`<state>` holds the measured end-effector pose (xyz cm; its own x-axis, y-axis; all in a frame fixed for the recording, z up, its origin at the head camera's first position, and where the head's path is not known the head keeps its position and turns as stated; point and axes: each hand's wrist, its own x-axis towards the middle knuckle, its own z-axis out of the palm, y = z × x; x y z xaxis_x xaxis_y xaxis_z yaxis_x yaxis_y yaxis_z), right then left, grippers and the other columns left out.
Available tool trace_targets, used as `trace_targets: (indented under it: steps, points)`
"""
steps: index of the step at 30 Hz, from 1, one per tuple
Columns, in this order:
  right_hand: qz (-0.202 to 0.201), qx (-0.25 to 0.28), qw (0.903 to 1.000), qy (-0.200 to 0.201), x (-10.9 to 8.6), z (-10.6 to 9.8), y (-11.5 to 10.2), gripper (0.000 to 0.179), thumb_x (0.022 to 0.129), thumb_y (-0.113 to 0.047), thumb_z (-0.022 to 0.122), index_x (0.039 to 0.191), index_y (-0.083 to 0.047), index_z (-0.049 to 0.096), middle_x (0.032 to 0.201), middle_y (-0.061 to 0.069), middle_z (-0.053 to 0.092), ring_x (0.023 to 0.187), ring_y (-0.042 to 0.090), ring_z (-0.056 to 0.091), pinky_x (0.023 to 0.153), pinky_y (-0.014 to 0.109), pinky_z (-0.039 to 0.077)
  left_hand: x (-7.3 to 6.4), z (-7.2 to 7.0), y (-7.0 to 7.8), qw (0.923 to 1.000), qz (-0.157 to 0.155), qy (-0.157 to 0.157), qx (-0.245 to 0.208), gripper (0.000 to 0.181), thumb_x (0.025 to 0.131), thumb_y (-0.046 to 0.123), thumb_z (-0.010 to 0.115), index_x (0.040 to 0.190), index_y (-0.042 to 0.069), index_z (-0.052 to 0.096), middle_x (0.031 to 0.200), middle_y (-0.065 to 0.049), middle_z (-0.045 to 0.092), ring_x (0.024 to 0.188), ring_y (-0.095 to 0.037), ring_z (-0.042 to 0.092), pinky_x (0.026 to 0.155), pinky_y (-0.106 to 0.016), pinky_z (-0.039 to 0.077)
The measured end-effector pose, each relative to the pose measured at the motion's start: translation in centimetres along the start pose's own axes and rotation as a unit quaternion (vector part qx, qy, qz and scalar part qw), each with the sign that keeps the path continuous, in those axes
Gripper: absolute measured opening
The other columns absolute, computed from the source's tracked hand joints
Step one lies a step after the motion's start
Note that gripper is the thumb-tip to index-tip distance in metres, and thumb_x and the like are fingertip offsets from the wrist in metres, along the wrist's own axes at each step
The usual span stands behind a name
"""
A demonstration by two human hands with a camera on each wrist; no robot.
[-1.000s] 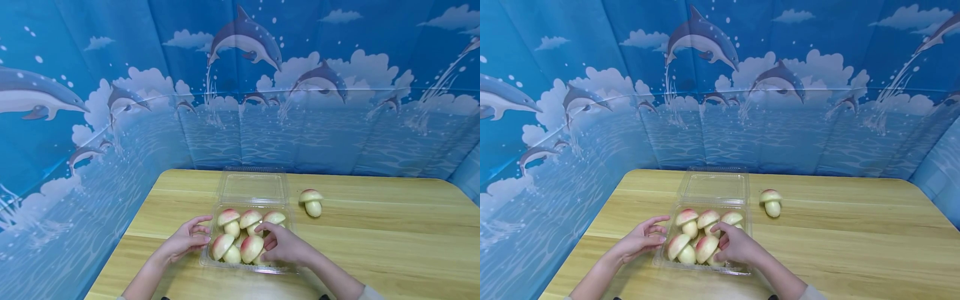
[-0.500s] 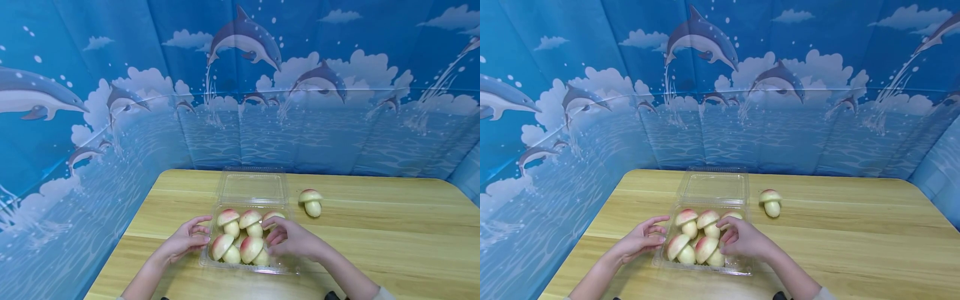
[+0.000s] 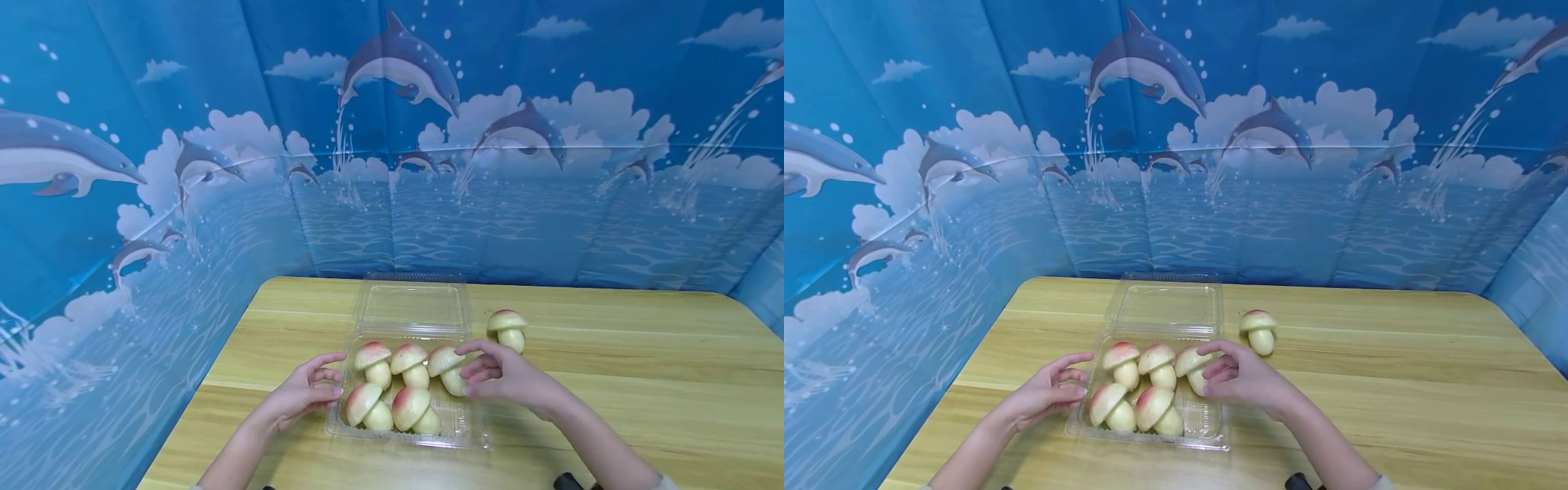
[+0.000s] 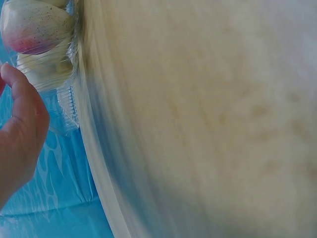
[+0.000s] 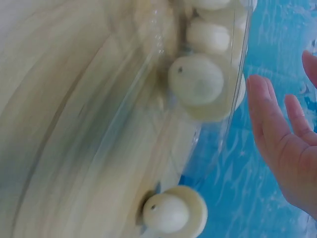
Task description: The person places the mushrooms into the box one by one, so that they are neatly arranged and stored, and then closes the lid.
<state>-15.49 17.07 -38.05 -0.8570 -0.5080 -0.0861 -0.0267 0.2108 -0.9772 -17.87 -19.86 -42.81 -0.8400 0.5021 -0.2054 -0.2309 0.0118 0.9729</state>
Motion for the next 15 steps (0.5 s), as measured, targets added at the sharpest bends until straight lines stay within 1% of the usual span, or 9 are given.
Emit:
trace_targets:
  steps: [6,11,15]
  points:
    - [0.006,0.02,0.9996,0.02,-0.8,-1.2,0.8,0.065,0.082,-0.007,0.07,0.134,0.009,0.034,0.107,0.024,0.055,0.094,0.026,0.059,0.079,0.032,0.052,0.0,0.0,0.1,1.0,-0.002,0.0,-0.001,0.07,0.085,-0.001,0.062,0.143,-0.003,0.024,0.102,-0.008,0.049,0.074,-0.009,0.056,0.067,-0.021,0.051]
    - [0.014,0.017,0.9992,0.034,-1.4,-2.0,1.1,0.066,0.083,-0.009,0.069,0.135,0.009,0.032,0.11,0.023,0.055,0.097,0.025,0.057,0.08,0.033,0.051,0.0,0.0,0.0,1.0,-0.002,0.002,-0.001,0.07,0.085,-0.001,0.062,0.143,-0.002,0.024,0.102,-0.008,0.05,0.074,-0.009,0.056,0.067,-0.021,0.051]
    - [0.031,0.01,0.9984,0.045,-1.7,-2.6,1.3,0.066,0.084,-0.011,0.068,0.136,0.008,0.031,0.113,0.024,0.054,0.099,0.024,0.057,0.082,0.035,0.051,0.0,0.0,-0.1,1.0,-0.002,0.004,0.0,0.069,0.085,-0.001,0.062,0.143,-0.002,0.025,0.102,-0.008,0.05,0.074,-0.009,0.056,0.067,-0.021,0.051]
